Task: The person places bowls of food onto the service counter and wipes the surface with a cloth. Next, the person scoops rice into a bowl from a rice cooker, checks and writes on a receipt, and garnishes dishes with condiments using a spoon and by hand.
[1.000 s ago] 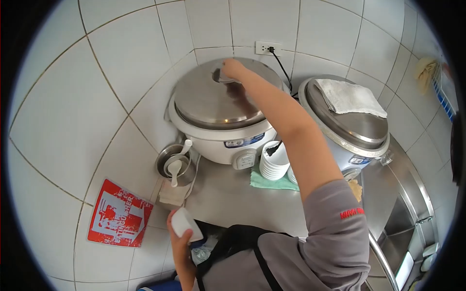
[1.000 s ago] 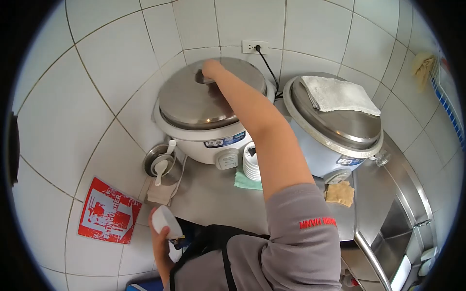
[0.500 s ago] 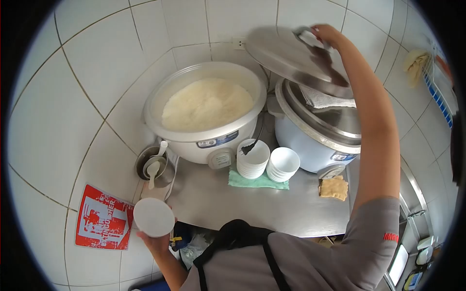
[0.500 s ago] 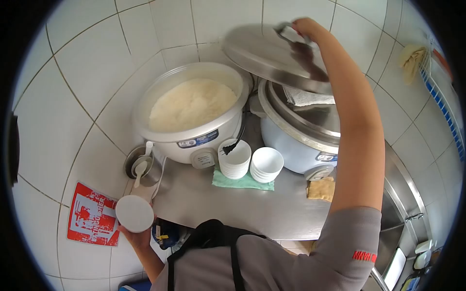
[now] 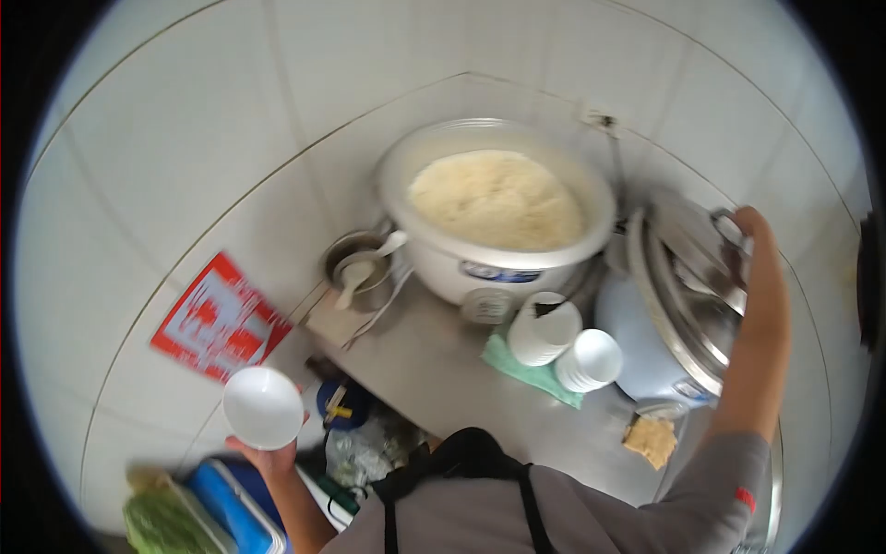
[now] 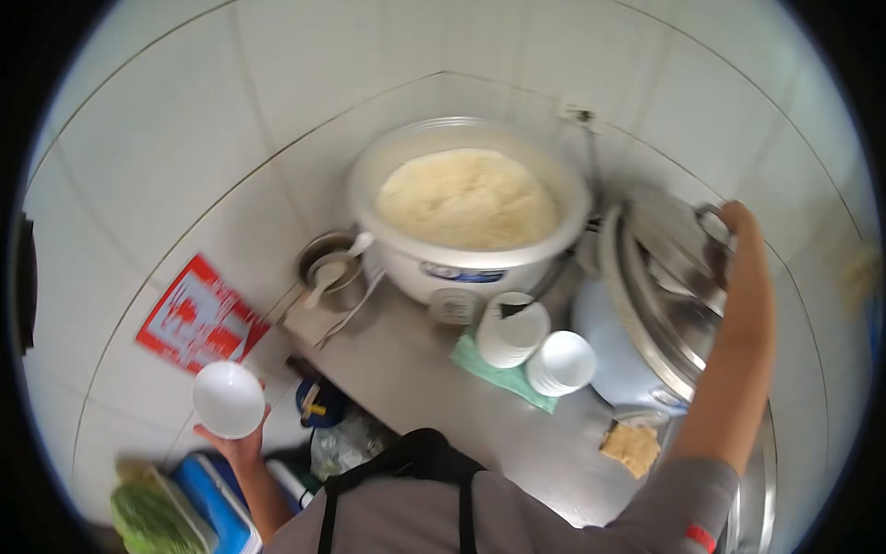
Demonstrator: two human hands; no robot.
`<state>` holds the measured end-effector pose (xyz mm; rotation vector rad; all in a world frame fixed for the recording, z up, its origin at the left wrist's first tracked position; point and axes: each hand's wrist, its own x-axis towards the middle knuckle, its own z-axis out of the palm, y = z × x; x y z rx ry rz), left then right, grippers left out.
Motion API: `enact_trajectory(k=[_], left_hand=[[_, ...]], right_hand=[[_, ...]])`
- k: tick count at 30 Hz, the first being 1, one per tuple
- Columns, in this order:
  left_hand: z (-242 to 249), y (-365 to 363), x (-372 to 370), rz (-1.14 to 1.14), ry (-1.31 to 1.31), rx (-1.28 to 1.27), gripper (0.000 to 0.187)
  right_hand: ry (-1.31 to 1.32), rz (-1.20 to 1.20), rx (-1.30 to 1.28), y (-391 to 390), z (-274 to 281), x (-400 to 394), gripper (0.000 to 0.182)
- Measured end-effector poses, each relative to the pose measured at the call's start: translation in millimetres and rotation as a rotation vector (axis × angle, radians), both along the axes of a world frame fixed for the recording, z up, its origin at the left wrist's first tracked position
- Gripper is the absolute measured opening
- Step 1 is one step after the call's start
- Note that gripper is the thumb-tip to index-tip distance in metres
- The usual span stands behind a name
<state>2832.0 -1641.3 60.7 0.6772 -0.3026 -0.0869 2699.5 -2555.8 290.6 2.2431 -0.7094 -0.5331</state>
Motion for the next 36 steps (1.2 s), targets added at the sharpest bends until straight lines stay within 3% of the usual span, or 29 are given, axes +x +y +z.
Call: enact_trajectory(k=[1,2,3,4,5,6,7,8,10,13,14,16,17,19,21,23,25,30,31,33,34,36], left_hand=[[-0.4,6.8,-6.2,0.01,-0.003,0.014,0.095],[0.2,9.9,-11.0,0.01,-0.012,0.027,0.094],[-3.9,13.4,-12.1,0.081,0.095,-0.02,0.092],[-5.9,18.8,-8.9,0.104,0.042,0.2,0.086],[-15.7,19.9,-2.3,0.267,0.031,0.384,0.082],[-20.8,18.8,3.9,0.424,0.016,0.567,0.078],[-10.1,4.8,4.7,0.516,0.044,0.615,0.076],[-1.3,-7.2,3.9,0.604,0.071,0.659,0.075],[-20.5,-4.2,10.4,0.532,0.139,0.5,0.07],[-40.4,-5.2,8.3,0.409,0.22,0.342,0.062],[-44.4,-3.4,5.9,0.364,0.202,0.301,0.063],[-46.5,3.4,-1.0,0.284,0.169,0.223,0.067],[-44.9,6.0,-4.6,0.289,0.148,0.257,0.079],[-29.0,15.6,-3.2,0.053,0.068,0.032,0.086],[-16.2,21.7,-6.2,-0.047,0.055,-0.152,0.092],[-3.5,23.8,-4.2,-0.054,0.086,-0.279,0.098],[-3.1,28.4,-0.2,-0.058,0.117,-0.324,0.097],[-8.9,23.4,17.5,-0.148,0.016,-0.347,0.096],[-0.3,18.2,17.6,-0.06,0.005,-0.209,0.086],[5.4,8.7,29.9,0.335,-0.057,0.397,0.077],[8.6,1.0,42.0,0.537,-0.124,0.691,0.073],[11.9,-23.6,62.4,0.564,0.083,0.303,0.063]], right_hand=[[-0.387,-0.241,0.041,5.9,8.1,15.4,0.045],[-0.429,-0.204,0.026,26.1,22.4,51.5,0.051],[-0.614,0.113,0.016,63.7,37.3,82.6,0.049],[-0.788,0.37,0.132,105.9,47.0,124.7,0.046],[-0.874,0.562,0.307,182.1,58.3,168.0,0.042],[-1.036,0.7,0.786,280.0,61.1,199.9,0.037],[-0.931,0.741,0.853,364.5,56.2,222.4,0.035],[-0.982,0.928,0.978,433.7,18.3,238.8,0.035],[-0.704,1.04,1.099,557.1,-52.4,270.0,0.03],[-0.331,0.91,0.968,661.2,-150.8,309.2,0.028],[-0.129,0.694,0.93,675.1,-141.1,304.3,0.025],[-0.154,0.652,0.946,680.1,-135.8,308.0,0.025],[-0.156,0.634,0.955,676.4,-135.2,311.4,0.025],[-0.121,0.604,0.979,666.7,-145.4,315.7,0.026],[-0.188,0.74,0.81,651.0,-170.1,330.7,0.022],[-0.385,0.724,0.826,642.4,-151.8,307.2,0.016],[-0.498,0.913,0.695,635.4,-154.3,281.8,0.017],[-0.61,0.921,0.609,633.7,-205.4,260.7,0.021],[-0.61,0.945,0.547,631.4,-212.1,260.4,0.021],[-0.576,0.975,0.598,625.6,-218.2,257.3,0.032],[-0.69,1.018,0.552,626.3,-205.4,252.6,0.036],[-0.854,1.035,0.548,628.7,-158.3,242.7,0.045]])
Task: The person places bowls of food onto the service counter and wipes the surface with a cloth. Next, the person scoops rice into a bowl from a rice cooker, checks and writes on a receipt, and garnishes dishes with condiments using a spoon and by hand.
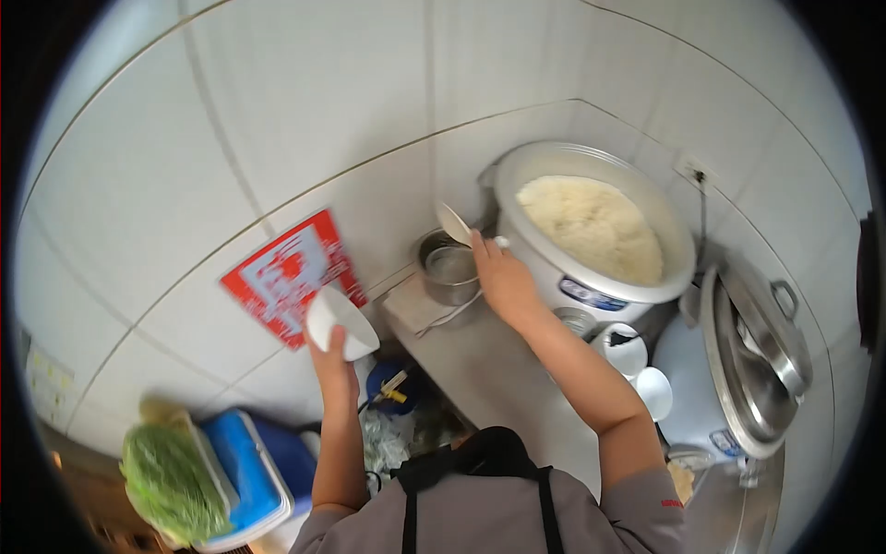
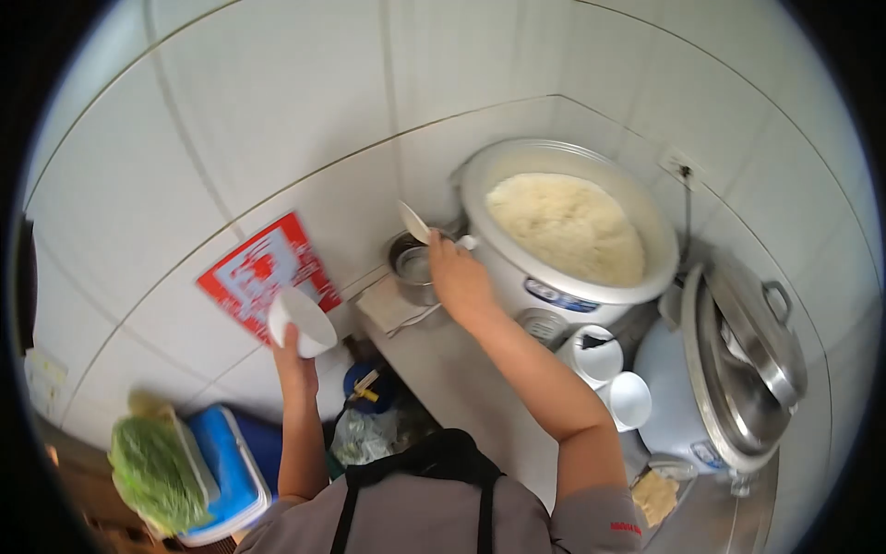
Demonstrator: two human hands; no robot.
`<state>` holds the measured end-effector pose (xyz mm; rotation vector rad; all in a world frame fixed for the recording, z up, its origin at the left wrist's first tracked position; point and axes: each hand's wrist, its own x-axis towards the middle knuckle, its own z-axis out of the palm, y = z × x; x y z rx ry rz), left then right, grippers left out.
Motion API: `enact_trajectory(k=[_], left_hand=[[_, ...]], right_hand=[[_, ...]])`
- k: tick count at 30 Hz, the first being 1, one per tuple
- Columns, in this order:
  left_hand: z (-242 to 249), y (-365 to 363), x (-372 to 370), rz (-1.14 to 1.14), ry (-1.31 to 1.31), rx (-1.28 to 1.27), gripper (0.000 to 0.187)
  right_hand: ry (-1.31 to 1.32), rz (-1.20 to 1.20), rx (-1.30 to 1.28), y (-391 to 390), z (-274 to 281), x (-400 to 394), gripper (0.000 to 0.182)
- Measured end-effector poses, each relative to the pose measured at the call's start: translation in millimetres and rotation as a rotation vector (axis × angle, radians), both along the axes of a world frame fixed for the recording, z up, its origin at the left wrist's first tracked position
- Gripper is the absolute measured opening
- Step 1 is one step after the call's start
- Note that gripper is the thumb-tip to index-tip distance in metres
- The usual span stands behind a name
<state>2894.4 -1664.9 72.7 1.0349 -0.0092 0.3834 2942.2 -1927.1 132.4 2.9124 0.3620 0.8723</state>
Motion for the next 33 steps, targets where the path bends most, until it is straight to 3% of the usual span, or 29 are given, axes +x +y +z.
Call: enact_trajectory(k=[3,5,7,10,13,18,20,28,33], left_hand=[[39.8,-56.8,13.5,-0.091,-0.064,-0.291,0.06],[52.7,-97.7,41.5,-0.138,-0.16,-0.351,0.058],[73.2,-144.1,71.8,-0.221,-0.225,-0.434,0.061],[86.2,-219.7,123.8,-0.028,-0.133,-0.194,0.072],[100.1,-263.8,137.0,-0.02,-0.274,0.011,0.08],[96.8,-277.7,142.2,-0.117,-0.237,-0.1,0.086],[91.3,-280.2,146.4,-0.078,-0.239,-0.001,0.079],[90.6,-282.3,148.8,-0.108,-0.238,0.02,0.08],[93.6,-283.3,145.1,-0.089,-0.215,0.012,0.081]], right_hand=[[-0.139,-0.046,0.058,-26.4,65.3,2.5,0.036],[-0.007,-0.153,0.182,-60.4,102.5,24.0,0.04],[-0.129,-0.277,-0.052,-112.9,109.7,58.3,0.018],[0.175,-0.488,-0.007,-189.8,93.8,99.8,0.02],[0.376,-0.689,0.038,-249.7,71.0,124.9,0.027],[0.375,-0.7,-0.007,-302.9,28.1,173.7,0.025],[0.388,-0.666,-0.035,-307.8,8.8,188.4,0.022],[0.386,-0.338,-0.229,-262.8,40.4,177.2,0.016],[0.464,-0.25,-0.253,-240.3,40.8,174.5,0.023]])
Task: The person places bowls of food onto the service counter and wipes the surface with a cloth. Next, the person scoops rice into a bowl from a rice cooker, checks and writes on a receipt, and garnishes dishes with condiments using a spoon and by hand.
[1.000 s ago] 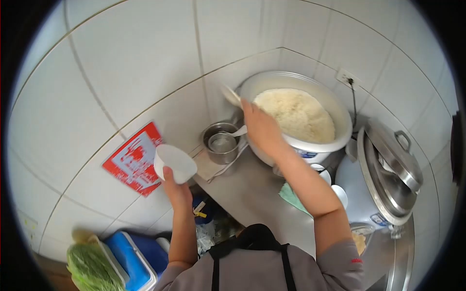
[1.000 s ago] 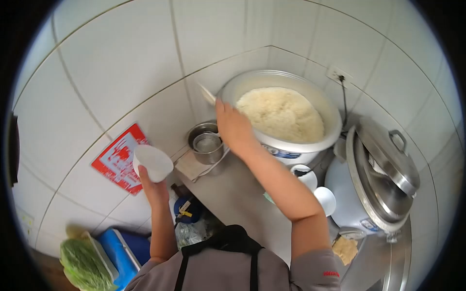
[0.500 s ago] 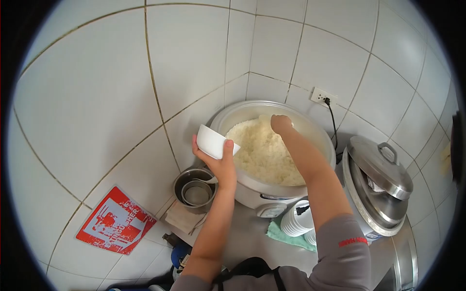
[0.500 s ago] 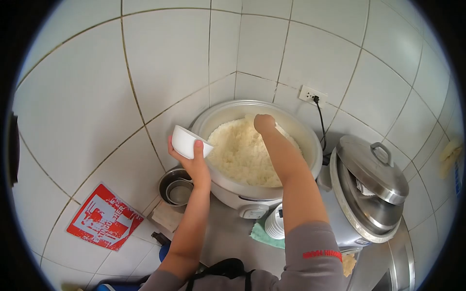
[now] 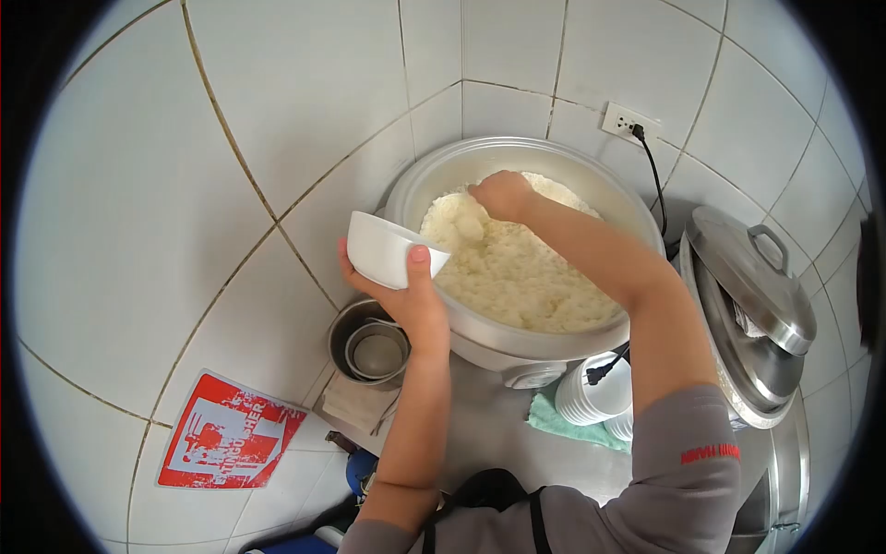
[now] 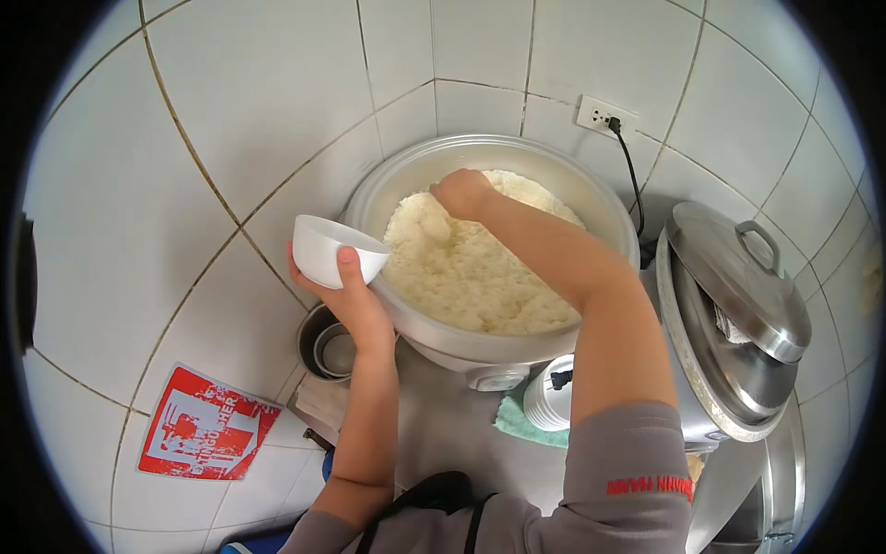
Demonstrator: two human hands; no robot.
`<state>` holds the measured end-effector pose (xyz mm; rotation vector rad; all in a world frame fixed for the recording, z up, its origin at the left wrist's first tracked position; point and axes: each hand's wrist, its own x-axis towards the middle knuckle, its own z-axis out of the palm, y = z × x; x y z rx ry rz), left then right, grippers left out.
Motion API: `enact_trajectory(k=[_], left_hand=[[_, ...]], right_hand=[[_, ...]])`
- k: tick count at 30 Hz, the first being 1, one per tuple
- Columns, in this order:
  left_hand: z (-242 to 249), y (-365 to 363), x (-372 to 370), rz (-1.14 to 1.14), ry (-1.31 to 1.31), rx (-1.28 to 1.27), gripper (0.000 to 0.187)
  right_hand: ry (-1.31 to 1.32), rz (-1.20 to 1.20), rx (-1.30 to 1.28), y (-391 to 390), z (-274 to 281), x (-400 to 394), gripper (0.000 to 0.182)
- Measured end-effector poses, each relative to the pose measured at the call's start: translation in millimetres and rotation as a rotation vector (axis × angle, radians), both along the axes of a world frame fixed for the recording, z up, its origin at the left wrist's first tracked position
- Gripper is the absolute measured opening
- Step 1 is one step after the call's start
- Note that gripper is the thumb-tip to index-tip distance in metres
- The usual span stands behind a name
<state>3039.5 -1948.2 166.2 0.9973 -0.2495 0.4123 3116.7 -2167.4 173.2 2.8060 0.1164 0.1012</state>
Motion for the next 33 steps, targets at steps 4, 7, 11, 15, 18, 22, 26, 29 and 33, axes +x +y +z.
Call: enact_trajectory(k=[4,7,11,15,18,22,26,29,33], left_hand=[[-2.5,-1.4,-1.3,0.022,-0.038,0.007,0.08],[-1.4,-4.0,-6.5,0.028,-0.053,0.017,0.08],[3.0,-4.0,-11.2,0.039,-0.021,0.06,0.08],[2.5,-4.7,-10.7,0.052,-0.029,0.094,0.081],[3.5,-5.1,-11.4,0.06,-0.015,0.115,0.082],[7.4,-3.9,-14.8,0.059,-0.037,0.138,0.085],[4.5,-3.7,-12.9,0.071,-0.081,0.115,0.086],[-8.8,-5.3,-3.8,0.087,-0.158,0.084,0.089],[-25.7,1.2,16.7,-0.247,-0.16,-0.151,0.093]], right_hand=[[0.064,-0.01,0.053,20.6,0.1,-11.3,0.023],[0.12,0.074,0.111,32.0,8.2,-22.9,0.022],[0.199,0.132,0.105,44.5,6.8,-54.1,0.021],[0.218,0.191,0.108,48.8,15.6,-83.3,0.017],[0.264,0.226,0.036,52.7,28.5,-103.9,0.016],[0.255,0.276,0.038,41.8,24.9,-131.9,0.014],[0.277,0.181,0.223,29.5,17.2,-160.7,0.016],[0.322,0.091,0.382,24.1,15.5,-173.2,0.019],[0.311,0.075,0.54,11.2,13.8,-178.6,0.021]])
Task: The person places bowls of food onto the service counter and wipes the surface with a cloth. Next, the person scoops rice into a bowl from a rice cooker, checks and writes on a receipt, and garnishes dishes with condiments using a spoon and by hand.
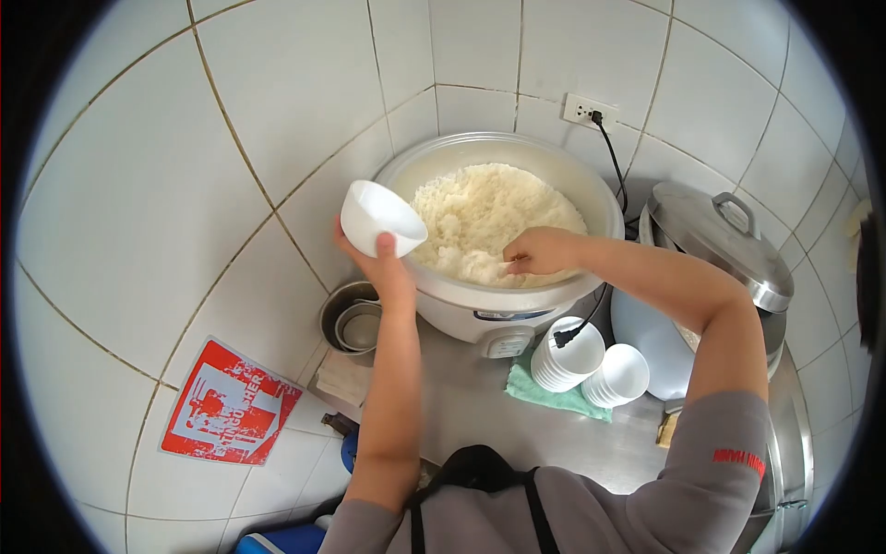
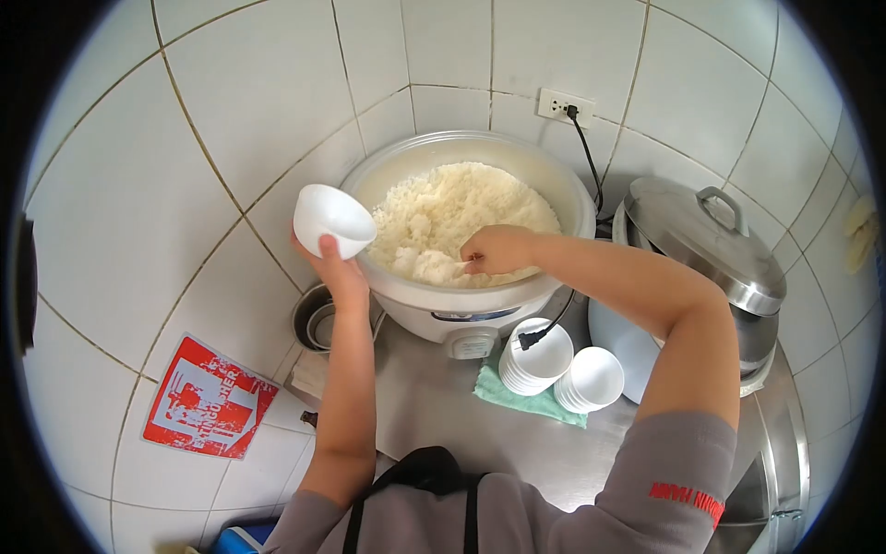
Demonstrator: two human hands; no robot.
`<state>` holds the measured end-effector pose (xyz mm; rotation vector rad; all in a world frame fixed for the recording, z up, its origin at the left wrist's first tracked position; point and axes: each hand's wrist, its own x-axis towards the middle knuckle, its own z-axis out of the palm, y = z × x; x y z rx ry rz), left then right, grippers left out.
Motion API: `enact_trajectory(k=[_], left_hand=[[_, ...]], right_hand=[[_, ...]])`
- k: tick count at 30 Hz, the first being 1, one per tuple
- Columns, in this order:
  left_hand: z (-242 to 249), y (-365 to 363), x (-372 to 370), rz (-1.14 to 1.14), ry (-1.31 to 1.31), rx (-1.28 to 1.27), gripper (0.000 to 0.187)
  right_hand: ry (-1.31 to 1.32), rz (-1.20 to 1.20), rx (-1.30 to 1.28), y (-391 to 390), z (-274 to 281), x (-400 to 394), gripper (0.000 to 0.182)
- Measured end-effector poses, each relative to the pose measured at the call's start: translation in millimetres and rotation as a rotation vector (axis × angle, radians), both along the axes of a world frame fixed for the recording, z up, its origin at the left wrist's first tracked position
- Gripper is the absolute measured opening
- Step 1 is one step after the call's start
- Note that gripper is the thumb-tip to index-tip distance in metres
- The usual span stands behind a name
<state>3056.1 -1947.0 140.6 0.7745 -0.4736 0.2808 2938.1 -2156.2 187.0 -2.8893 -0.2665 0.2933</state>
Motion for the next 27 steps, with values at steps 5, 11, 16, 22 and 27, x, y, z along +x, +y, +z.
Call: enact_trajectory(k=[5,11,16,22,27], left_hand=[[17.8,22.8,9.2,-0.707,0.068,-0.293,0.084],[39.6,19.8,8.9,-0.587,0.112,-0.015,0.079],[65.3,-13.5,-22.4,-0.724,0.368,0.168,0.08],[73.3,-34.8,-29.1,-0.94,0.468,0.003,0.079],[67.0,-30.8,-13.1,-0.991,0.5,-0.051,0.077]], right_hand=[[0.125,-0.244,0.311,-20.1,14.8,-3.5,0.027],[-0.02,-0.448,0.315,-44.9,71.1,-0.6,0.027],[-0.036,-0.478,0.245,-23.4,129.9,8.9,0.023],[-0.344,-0.384,-0.248,38.4,113.4,20.9,0.015],[-0.582,-0.273,-0.439,63.4,104.8,5.6,0.017]])
